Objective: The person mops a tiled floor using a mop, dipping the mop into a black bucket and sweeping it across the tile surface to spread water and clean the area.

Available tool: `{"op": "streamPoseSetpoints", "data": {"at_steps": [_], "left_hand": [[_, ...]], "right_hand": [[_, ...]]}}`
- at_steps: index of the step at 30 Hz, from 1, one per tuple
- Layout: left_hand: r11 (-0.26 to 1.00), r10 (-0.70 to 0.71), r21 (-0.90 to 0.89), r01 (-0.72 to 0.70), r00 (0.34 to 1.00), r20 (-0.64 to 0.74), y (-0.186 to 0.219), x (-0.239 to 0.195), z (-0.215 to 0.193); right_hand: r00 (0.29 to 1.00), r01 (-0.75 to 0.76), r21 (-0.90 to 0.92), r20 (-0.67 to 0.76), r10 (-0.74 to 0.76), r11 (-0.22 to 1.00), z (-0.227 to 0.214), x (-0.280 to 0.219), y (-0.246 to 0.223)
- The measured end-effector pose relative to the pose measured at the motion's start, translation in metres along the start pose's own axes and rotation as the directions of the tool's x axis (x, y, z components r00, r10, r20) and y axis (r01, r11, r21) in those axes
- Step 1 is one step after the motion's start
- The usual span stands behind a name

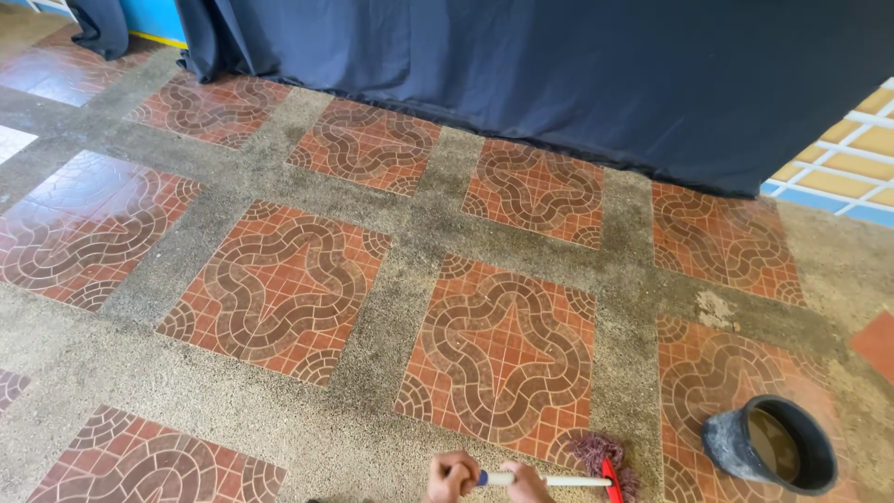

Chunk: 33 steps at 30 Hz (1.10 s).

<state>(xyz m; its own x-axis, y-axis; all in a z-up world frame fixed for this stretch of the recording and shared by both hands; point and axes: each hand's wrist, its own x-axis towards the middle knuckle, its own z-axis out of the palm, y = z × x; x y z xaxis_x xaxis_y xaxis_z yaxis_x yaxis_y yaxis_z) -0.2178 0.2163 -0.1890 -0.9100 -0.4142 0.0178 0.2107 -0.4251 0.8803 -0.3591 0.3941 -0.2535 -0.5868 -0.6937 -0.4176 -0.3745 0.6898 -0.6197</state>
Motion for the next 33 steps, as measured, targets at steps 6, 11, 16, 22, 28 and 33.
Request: {"op": "streamPoseSetpoints", "data": {"at_steps": [6,11,16,22,28,33], "left_hand": [[0.953,-0.094,0.245,0.176,0.946,-0.310,0.185,0.002,-0.031],[0.856,0.376,0.463,-0.232,0.893,-0.247,0.285,-0.029,-0.033],[0.880,0.373,0.369,-0.298,0.915,-0.151,0.258,-0.033,-0.020],[0.978,0.090,0.196,-0.074,0.993,-0.074,0.150,-0.007,0.016],[0.994,-0.108,0.000,0.109,0.990,0.085,0.077,-0.011,0.036],[0.969,-0.163,0.161,0.189,0.974,-0.159,0.159,-0.016,-0.038]], "right_hand": [[0.951,-0.169,-0.004,0.261,0.165,0.986,-0.016,0.026,-0.187],[0.927,0.201,0.209,0.274,-0.255,0.957,0.006,0.021,-0.302],[0.789,0.614,0.126,-0.064,-0.611,0.779,0.034,0.033,-0.254],[0.979,-0.176,0.239,0.149,0.143,0.955,-0.034,-0.032,-0.159],[0.884,-0.461,0.326,0.084,0.461,0.825,-0.037,-0.049,-0.089],[0.957,-0.288,0.189,0.076,0.278,0.939,0.005,-0.009,-0.174]]}}
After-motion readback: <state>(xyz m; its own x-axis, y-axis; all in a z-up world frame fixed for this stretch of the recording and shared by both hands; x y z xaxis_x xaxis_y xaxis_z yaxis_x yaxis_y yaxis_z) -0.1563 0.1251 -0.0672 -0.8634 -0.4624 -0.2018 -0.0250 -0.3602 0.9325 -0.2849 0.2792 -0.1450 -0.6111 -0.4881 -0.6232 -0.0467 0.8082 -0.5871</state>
